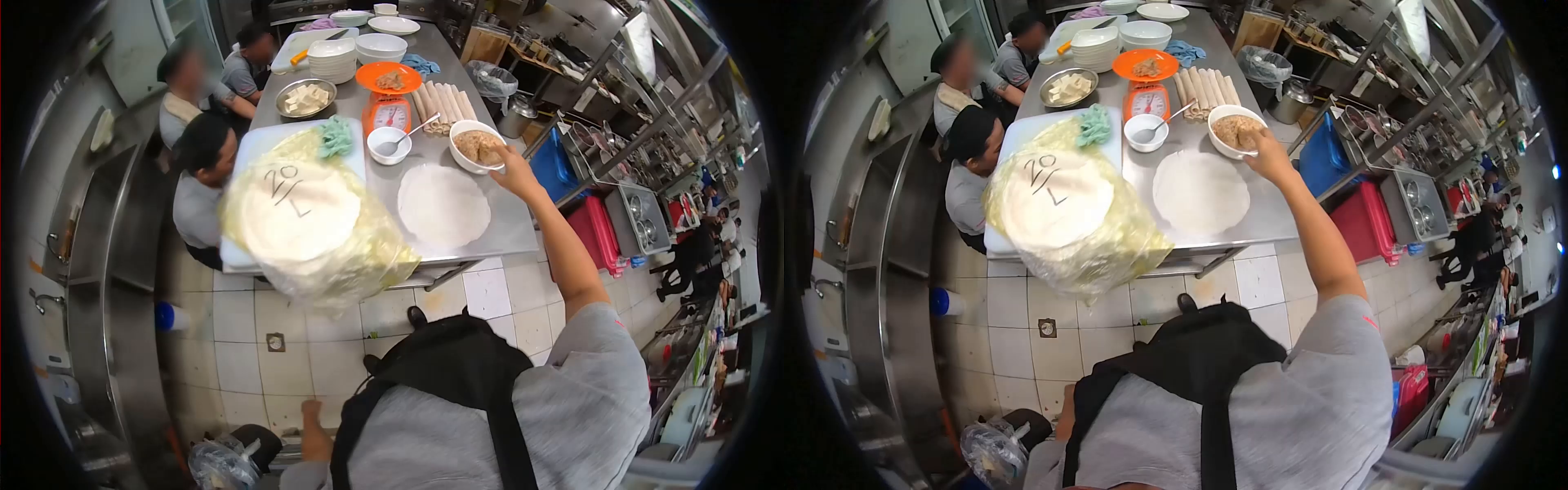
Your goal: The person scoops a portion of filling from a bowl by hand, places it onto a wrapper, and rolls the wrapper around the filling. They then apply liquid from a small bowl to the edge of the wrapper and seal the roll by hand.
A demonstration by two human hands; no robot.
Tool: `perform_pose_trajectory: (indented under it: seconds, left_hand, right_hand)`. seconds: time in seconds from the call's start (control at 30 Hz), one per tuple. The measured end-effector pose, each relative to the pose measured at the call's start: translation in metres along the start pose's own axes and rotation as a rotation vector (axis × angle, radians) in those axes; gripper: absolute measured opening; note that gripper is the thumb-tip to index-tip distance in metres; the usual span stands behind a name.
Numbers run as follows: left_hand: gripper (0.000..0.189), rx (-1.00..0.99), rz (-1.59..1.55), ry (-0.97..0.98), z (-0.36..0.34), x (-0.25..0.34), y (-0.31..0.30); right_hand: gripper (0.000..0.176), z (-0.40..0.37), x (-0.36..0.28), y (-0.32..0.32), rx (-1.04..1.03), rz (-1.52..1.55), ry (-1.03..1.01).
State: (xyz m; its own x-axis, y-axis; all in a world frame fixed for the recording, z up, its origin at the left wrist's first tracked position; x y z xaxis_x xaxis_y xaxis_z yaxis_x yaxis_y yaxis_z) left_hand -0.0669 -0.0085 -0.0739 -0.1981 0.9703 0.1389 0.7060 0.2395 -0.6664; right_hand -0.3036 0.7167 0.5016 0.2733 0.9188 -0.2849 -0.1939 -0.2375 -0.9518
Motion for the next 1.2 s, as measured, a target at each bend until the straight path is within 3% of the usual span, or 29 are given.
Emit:
perform_pose_trajectory:
  seconds: [0.07,0.1,0.13,0.17,0.2,0.3,0.33,0.43,0.6,0.7,0.73,0.8,0.83,0.9,0.93,1.03,1.1,1.17,1.2]
  left_hand:
    - [0.027,-0.022,-0.046,0.069,-0.011,0.008,-0.004]
    - [0.026,-0.011,-0.068,0.01,-0.056,0.02,-0.045]
    - [0.025,0.002,-0.091,-0.049,-0.086,0.0,-0.067]
    - [0.022,0.029,-0.24,-0.023,-0.083,0.034,-0.074]
    - [0.023,0.073,-0.152,0.282,-0.083,0.085,-0.087]
    - [0.031,0.122,-0.769,0.15,-0.098,0.121,-0.109]
    - [0.026,0.04,-0.745,0.016,-0.099,0.14,-0.11]
    - [0.023,0.117,-0.932,0.003,-0.096,0.183,-0.118]
    - [0.025,0.188,-0.969,-0.015,-0.125,0.225,-0.14]
    - [0.025,0.107,-1.061,0.062,-0.114,0.197,-0.087]
    - [0.025,0.066,-1.124,0.178,-0.111,0.189,-0.073]
    - [0.025,0.057,-1.118,0.088,-0.122,0.168,-0.048]
    - [0.025,0.05,-1.113,0.044,-0.125,0.159,-0.037]
    - [0.025,0.056,-1.129,-0.018,-0.133,0.145,-0.023]
    - [0.024,0.059,-1.139,-0.041,-0.135,0.139,-0.018]
    - [0.024,0.085,-1.196,-0.081,-0.137,0.127,-0.012]
    - [0.024,0.107,-1.242,-0.095,-0.137,0.121,-0.012]
    - [0.024,0.123,-1.332,-0.06,-0.135,0.122,-0.016]
    - [0.023,0.119,-1.431,0.007,-0.134,0.126,-0.02]
  right_hand:
    - [0.04,0.014,-0.058,-0.017,0.215,-0.075,-0.394]
    - [0.04,0.036,-0.023,0.04,0.155,0.091,-0.354]
    - [0.031,0.059,-0.024,0.043,0.1,-0.069,-0.421]
    - [0.023,0.078,-0.025,0.047,0.046,-0.229,-0.487]
    - [0.017,0.088,-0.027,0.039,0.042,-0.349,-0.53]
    - [0.014,0.099,-0.02,0.045,0.012,-0.292,-0.579]
    - [0.012,0.103,-0.014,0.042,0.001,-0.235,-0.624]
    - [0.012,0.121,0.007,0.027,-0.154,0.035,-0.508]
    - [0.015,0.102,-0.014,0.036,-0.121,0.032,-0.645]
    - [0.017,0.098,-0.017,0.057,-0.101,-0.193,-0.764]
    - [0.017,0.101,-0.013,0.051,-0.102,-0.192,-0.764]
    - [0.019,0.119,0.005,0.028,-0.166,0.126,-0.656]
    - [0.019,0.121,0.012,0.029,-0.167,0.124,-0.648]
    - [0.021,0.147,0.052,0.034,-0.3,0.424,-0.2]
    - [0.021,0.155,0.045,0.027,-0.29,0.414,-0.203]
    - [0.027,0.185,0.026,0.012,-0.311,0.946,-0.064]
    - [0.035,0.216,-0.028,0.005,-0.21,1.119,-0.171]
    - [0.038,0.258,-0.08,0.024,-0.262,1.196,-0.208]
    - [0.037,0.275,-0.106,0.017,-0.157,0.911,-0.315]
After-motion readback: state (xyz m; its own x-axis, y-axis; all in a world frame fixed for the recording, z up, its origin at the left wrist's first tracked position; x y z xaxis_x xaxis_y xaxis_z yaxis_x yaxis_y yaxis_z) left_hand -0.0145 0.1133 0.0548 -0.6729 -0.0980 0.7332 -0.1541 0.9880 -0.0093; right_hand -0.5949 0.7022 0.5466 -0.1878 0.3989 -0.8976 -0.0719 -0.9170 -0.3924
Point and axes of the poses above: each hand's wrist, its own z-axis towards the middle knuckle, its own y-axis out of the palm, x = y × z, the point moved 10 cm from there along z, towards the middle knuckle, and after that the axes turned 3 degrees about y, right-handed, at the moved point
